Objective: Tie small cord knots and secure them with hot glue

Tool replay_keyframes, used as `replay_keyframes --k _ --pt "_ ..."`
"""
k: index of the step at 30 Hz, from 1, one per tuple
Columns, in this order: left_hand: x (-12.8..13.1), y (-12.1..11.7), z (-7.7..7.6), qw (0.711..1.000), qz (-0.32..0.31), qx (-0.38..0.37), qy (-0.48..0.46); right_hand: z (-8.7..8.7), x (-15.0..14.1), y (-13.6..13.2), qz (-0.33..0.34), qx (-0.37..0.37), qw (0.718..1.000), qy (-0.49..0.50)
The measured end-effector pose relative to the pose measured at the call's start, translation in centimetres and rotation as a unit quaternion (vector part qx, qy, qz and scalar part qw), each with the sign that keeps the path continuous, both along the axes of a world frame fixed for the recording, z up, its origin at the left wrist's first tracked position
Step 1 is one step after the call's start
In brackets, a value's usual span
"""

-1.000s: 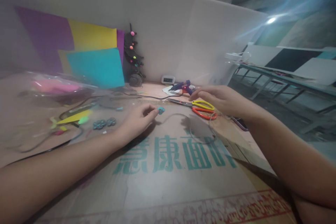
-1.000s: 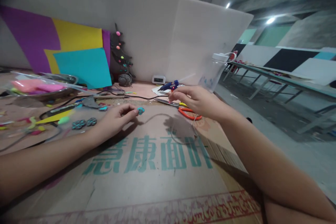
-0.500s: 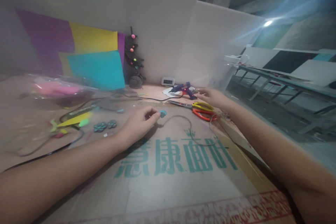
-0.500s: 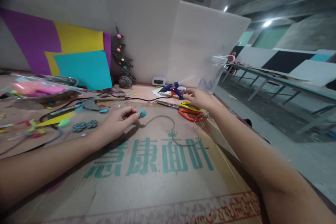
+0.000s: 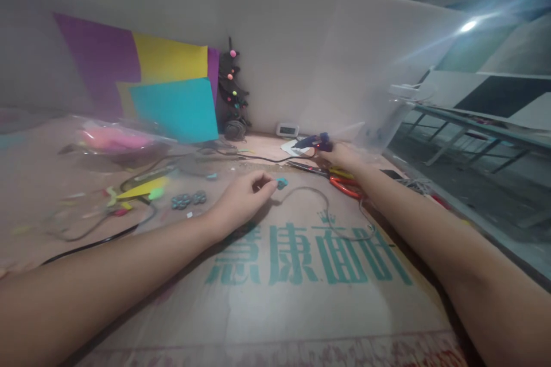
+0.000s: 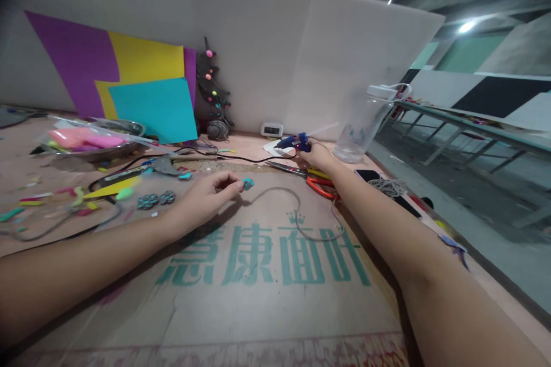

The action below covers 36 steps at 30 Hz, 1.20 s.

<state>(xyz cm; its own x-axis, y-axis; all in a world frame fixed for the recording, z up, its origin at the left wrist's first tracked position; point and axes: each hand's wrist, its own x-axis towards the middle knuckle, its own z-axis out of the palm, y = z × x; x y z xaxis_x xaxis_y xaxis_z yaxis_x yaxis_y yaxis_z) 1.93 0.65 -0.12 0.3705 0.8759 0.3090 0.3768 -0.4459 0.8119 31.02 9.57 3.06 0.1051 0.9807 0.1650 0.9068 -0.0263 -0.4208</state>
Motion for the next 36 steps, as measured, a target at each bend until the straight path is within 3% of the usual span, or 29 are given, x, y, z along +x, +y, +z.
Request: replay_keyframes --k 10,13,17,22,25,29,36 --pt "0.0 -0.2 0.1 1.000 -0.006 0.016 0.020 1.7 0.4 -3.5 -0.002 -0.010 0.999 0.047" --pt "-0.1 -0.2 0.1 1.000 -0.005 0.017 0.026 1.9 -0.5 -5.5 0.029 0.013 0.996 0.083" --pt "0.0 -0.4 0.2 0.999 0.000 0.019 0.036 0.9 -1.8 -8.6 0.095 0.043 0.984 0.143" --pt "0.1 -0.4 0.4 0.998 0.011 0.018 0.057 -1.2 -3.0 -11.9 0.064 0.079 0.994 0.041" --pt "0.0 -0.2 0.2 0.997 0.010 0.033 0.067 -1.8 -3.2 -12.7 0.085 0.132 0.988 0.010" --pt "-0.1 0.0 0.0 0.995 0.019 0.052 0.082 -1.7 -3.5 -13.0 0.176 0.126 0.976 0.004" --pt "-0.1 -0.1 0.0 0.994 0.020 0.055 0.097 -1.0 -4.9 -13.5 0.144 0.106 0.984 0.028"
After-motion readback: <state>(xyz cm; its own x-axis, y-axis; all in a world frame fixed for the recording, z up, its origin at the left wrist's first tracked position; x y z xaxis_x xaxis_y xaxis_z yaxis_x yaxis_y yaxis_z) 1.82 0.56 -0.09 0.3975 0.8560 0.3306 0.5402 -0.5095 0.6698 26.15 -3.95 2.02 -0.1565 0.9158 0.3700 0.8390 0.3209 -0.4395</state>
